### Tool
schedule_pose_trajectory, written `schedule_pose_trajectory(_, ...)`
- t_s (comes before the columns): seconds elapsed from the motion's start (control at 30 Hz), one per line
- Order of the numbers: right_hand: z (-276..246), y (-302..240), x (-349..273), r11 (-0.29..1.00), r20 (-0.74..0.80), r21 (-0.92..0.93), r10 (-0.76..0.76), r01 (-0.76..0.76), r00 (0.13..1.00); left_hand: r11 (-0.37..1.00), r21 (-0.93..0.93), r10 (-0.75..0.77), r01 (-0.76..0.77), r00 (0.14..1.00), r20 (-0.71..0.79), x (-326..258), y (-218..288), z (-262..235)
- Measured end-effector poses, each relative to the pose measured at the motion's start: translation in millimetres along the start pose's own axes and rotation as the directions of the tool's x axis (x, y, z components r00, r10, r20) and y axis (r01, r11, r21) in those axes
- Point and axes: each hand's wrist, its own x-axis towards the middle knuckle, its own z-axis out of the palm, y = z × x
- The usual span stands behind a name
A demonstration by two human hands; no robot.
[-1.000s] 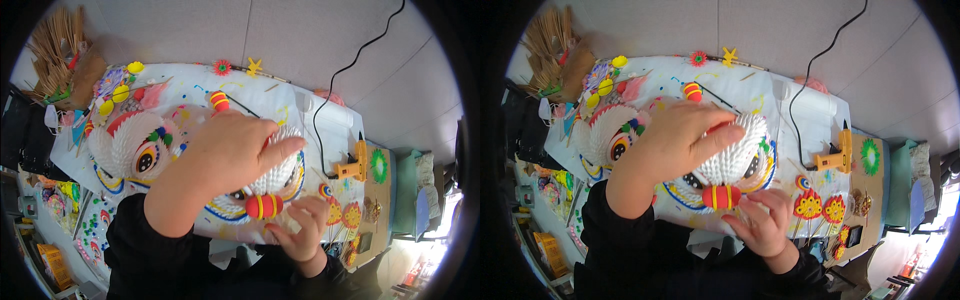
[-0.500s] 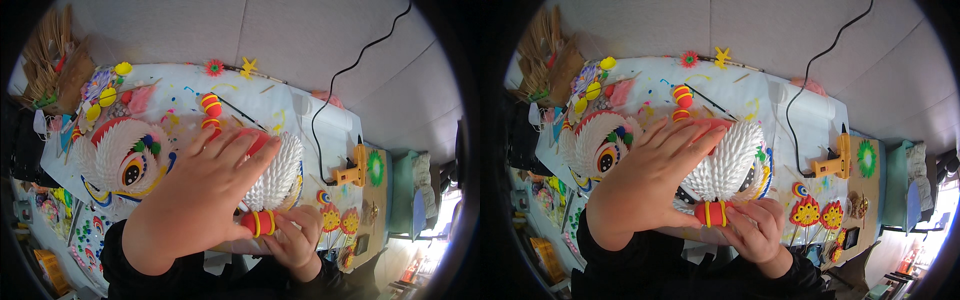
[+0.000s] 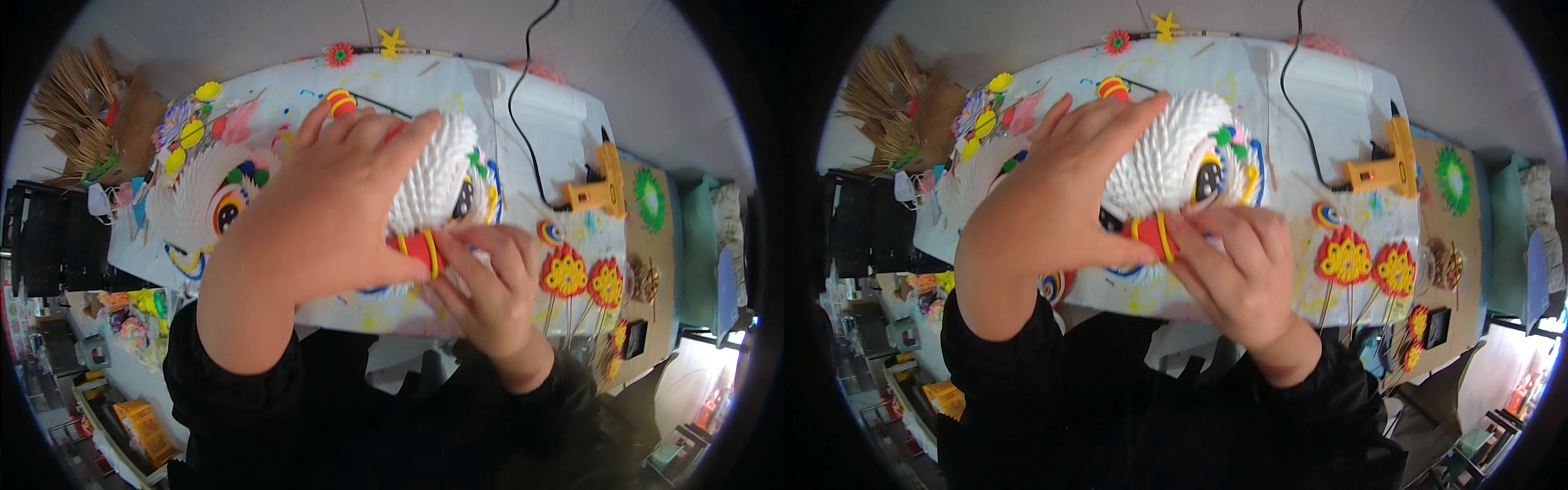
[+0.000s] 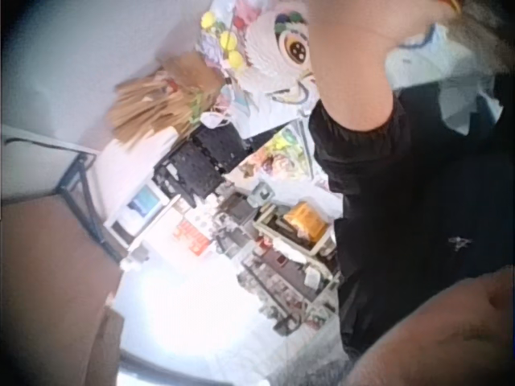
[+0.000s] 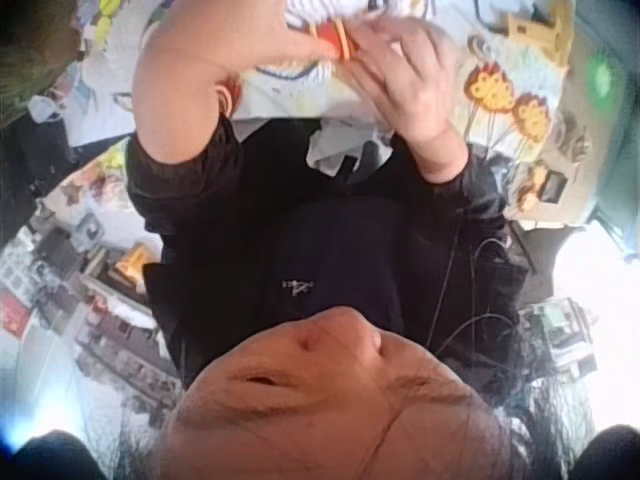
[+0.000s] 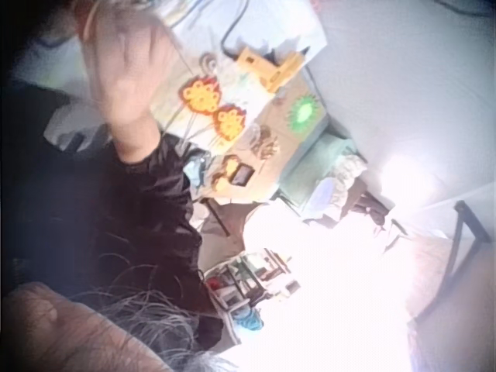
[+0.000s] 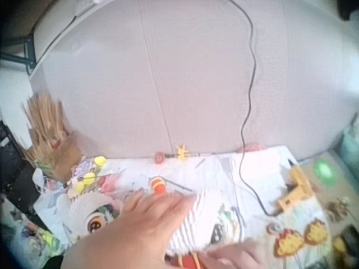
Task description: The person assembles decorative lion dance masks by applying hot glue to small colored foam pieces and attaching them to the mask's nose and forehead areas. They repeatedly pick up pieces, apply glue, and press them into place on two white masks with colorful painted details.
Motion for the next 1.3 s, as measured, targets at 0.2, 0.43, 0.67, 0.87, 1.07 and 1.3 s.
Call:
schedule_pose_trajectory(0.2, 11, 2, -4, 1.0, -0.125, 0.02, -0.017, 0.019, 0.992, 0.963, 0.224, -0.195, 0.146, 0.958, 0.212, 14, 16, 0)
schedule_pose_trajectory(0.43, 14, -2, -39, 0.985, -0.207, 0.147, 0.124, -0.095, 0.97, 0.924, 0.335, -0.327, 0.187, 0.84, 0.432, 40, 35, -14)
schedule_pose_trajectory(0.67, 28, -43, -138, 0.824, -0.018, 0.557, 0.138, -0.105, 0.99, 0.87, 0.434, -0.42, 0.232, 0.809, 0.411, 37, 89, -21)
schedule_pose_trajectory(0.87, 41, -72, -182, 0.682, 0.088, 0.73, -0.021, -0.05, 0.996, 0.959, -0.096, -0.165, 0.266, 0.803, 0.572, 59, 83, -8)
schedule_pose_trajectory(1.07, 41, -58, -179, 0.656, 0.2, 0.722, 0.11, -0.222, 0.974, 0.921, 0.076, -0.377, 0.382, 0.83, 0.411, 49, 69, -7)
schedule_pose_trajectory(1.3, 34, -60, -184, 0.639, 0.307, 0.715, 0.077, -0.283, 0.949, 0.962, 0.131, -0.273, 0.24, 0.836, 0.476, 56, 49, -13)
